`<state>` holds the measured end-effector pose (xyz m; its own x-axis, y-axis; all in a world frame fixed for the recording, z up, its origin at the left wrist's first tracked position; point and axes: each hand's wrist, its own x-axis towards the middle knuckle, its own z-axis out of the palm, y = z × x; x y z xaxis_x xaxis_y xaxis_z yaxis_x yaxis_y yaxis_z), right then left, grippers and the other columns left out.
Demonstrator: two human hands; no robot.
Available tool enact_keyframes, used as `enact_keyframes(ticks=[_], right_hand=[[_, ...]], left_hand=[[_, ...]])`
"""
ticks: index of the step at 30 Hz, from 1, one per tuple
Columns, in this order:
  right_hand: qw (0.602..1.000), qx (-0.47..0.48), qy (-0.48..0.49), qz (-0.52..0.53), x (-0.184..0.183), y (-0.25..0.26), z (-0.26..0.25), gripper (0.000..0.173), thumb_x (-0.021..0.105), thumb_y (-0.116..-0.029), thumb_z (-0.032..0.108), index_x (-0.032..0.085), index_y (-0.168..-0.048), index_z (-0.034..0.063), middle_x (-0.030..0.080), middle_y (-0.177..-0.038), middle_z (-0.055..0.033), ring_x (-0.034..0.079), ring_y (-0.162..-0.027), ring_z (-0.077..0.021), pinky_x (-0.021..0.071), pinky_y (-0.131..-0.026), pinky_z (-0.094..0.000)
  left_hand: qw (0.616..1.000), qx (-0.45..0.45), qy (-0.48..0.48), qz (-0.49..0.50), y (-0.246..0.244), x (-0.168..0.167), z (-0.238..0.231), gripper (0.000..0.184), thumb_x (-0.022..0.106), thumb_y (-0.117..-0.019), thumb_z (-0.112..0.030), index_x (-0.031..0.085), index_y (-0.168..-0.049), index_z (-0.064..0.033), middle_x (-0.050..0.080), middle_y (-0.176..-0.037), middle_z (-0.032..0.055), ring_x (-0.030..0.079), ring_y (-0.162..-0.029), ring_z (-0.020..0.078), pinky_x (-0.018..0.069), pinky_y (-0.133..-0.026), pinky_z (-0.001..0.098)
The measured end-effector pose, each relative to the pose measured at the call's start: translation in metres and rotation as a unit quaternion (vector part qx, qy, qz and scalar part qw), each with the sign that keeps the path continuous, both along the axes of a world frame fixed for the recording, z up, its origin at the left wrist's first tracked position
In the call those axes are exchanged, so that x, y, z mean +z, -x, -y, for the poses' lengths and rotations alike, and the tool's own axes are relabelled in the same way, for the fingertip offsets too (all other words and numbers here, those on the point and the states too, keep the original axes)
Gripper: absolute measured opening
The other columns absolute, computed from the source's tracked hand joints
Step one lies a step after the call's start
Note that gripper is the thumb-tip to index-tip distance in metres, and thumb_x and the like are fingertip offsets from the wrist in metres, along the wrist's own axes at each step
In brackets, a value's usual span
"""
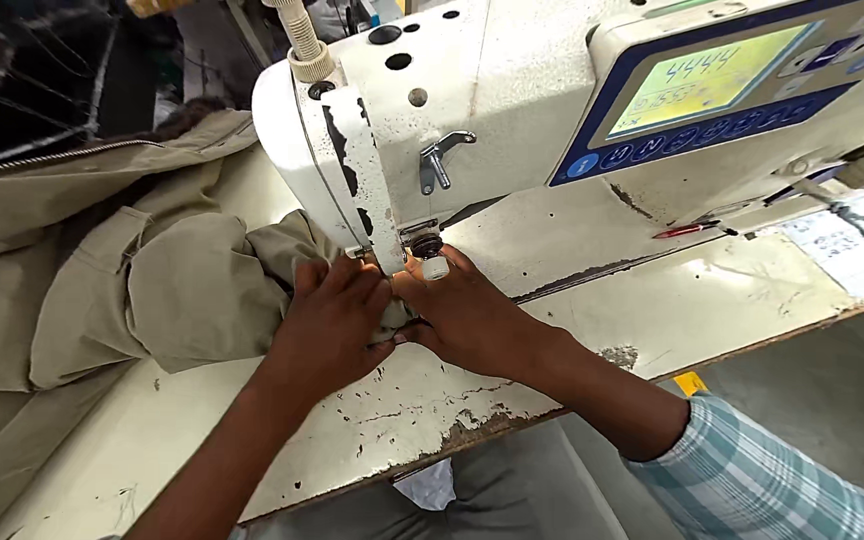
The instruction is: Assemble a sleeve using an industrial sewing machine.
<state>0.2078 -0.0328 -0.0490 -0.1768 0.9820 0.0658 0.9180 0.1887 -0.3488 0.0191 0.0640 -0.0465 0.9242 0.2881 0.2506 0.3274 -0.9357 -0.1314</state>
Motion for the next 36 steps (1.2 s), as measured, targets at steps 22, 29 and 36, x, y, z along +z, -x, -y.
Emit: enact_keyframes(ticks=[22, 29, 36], right_hand=[[0.971, 0.011, -0.231, -0.064, -0.038, -0.007, 0.028, 0.017, 0.06, -0.0957, 0.016, 0.078, -0.097, 0.0141, 0.07, -0.104, 0.0008, 0.063, -0.108, -0.0191, 0.0544, -0.085, -0.0306], [0.989, 0.048, -0.123, -0.061, -0.02, -0.015, 0.019, 0.033, 0.069, -0.094, 0.028, 0.069, -0.122, 0.0094, 0.071, -0.118, -0.0077, 0.065, -0.116, -0.0274, 0.0561, -0.094, -0.0415], [0.975, 0.045, -0.095, -0.197, -0.025, -0.036, -0.026, 0.027, 0.068, -0.0964, 0.029, 0.074, -0.11, 0.0061, 0.072, -0.09, -0.0086, 0.068, -0.081, -0.0228, 0.054, -0.073, -0.0463]], left_hand=[[0.999, 0.041, 0.03, 0.006, 0.003, -0.005, 0.033, 0.031, 0.072, -0.0768, -0.041, 0.08, -0.094, -0.0161, 0.072, -0.123, 0.0001, 0.064, -0.093, 0.0258, 0.0472, -0.075, 0.046], [0.986, 0.027, 0.16, 0.034, -0.001, 0.007, 0.014, 0.039, 0.065, -0.0816, -0.041, 0.079, -0.102, -0.0101, 0.075, -0.097, 0.0061, 0.067, -0.09, 0.0316, 0.0533, -0.076, 0.0534], [0.861, 0.11, 0.497, -0.005, -0.012, 0.037, -0.03, 0.019, 0.06, -0.0954, -0.023, 0.073, -0.108, -0.016, 0.072, -0.094, -0.0049, 0.067, -0.087, 0.0024, 0.0566, -0.077, 0.03]])
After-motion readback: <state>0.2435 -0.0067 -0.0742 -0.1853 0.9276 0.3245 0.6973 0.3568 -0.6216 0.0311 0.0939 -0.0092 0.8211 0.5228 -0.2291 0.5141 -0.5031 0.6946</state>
